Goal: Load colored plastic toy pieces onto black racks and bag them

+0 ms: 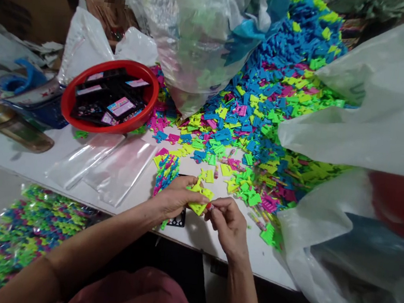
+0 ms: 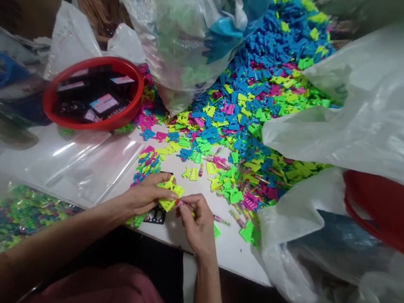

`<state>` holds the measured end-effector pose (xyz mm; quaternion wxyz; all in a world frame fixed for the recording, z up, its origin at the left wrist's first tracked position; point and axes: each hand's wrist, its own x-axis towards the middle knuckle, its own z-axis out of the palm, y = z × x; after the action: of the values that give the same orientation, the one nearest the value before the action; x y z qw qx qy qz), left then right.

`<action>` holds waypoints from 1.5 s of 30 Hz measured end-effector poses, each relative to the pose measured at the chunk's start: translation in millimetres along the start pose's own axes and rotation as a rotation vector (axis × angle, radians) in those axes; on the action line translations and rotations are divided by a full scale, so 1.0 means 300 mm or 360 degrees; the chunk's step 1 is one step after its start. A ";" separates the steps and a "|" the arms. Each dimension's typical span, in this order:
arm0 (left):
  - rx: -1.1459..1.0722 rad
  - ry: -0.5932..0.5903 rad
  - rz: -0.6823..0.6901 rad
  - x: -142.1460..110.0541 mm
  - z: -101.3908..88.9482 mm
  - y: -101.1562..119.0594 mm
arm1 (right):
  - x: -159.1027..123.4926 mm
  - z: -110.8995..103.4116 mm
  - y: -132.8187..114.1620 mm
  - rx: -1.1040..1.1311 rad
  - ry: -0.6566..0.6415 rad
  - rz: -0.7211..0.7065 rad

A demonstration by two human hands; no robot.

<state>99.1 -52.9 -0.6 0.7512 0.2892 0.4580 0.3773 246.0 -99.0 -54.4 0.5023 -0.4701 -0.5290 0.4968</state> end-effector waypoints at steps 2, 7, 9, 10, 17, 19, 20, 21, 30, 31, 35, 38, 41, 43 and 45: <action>-0.0022 0.0010 0.0010 -0.001 0.001 -0.009 | -0.008 0.005 -0.001 0.0016 0.0025 -0.0016; 0.0007 0.0029 0.0039 0.001 -0.019 -0.035 | -0.013 0.018 0.017 0.0044 -0.0023 0.0017; 0.0108 0.0047 0.0075 0.004 -0.028 -0.036 | -0.007 0.016 0.022 0.0053 -0.0086 0.0075; 0.0219 0.0078 0.0116 0.005 -0.030 -0.034 | -0.003 0.014 0.022 0.0049 -0.0114 0.0103; 0.0845 0.0190 0.0377 0.001 -0.040 -0.027 | 0.015 0.003 0.016 -0.0295 -0.0055 0.0009; 0.0923 0.0214 0.0444 -0.002 -0.046 -0.031 | 0.013 0.009 0.021 -0.0464 -0.0027 -0.0095; 0.0968 0.0232 0.0478 -0.002 -0.048 -0.032 | 0.011 0.013 0.024 -0.0534 -0.0013 -0.0140; 0.1013 0.0247 0.0511 -0.003 -0.049 -0.029 | 0.009 0.018 0.028 -0.0589 0.0010 -0.0176; 0.1563 0.0083 0.0888 0.001 -0.026 0.106 | 0.087 0.025 -0.014 -0.1145 0.0152 -0.0518; 0.1613 0.0017 0.0898 0.001 -0.029 0.130 | 0.102 0.031 -0.008 -0.1208 0.0174 -0.0537; 0.1655 0.0082 0.1051 0.049 -0.083 0.222 | 0.141 0.098 0.105 -0.0966 0.0083 -0.0274; 0.1837 0.0293 0.1138 0.141 -0.152 0.230 | 0.177 0.161 0.222 -0.0639 0.0099 -0.0023; 0.2045 0.0157 0.0898 0.220 -0.204 0.167 | 0.241 0.198 0.286 -0.0545 0.0190 -0.0080; 0.2055 0.0155 0.0845 0.242 -0.219 0.120 | 0.288 0.211 0.298 -0.0712 0.0130 -0.0123; 0.2006 0.0230 0.0860 0.241 -0.222 0.096 | 0.323 0.224 0.299 -0.0899 0.0046 -0.0115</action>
<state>51.5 28.8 -39.6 0.2869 0.7489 0.5507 0.2315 173.5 -0.2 -137.7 0.3763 -0.5792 -0.6558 0.3047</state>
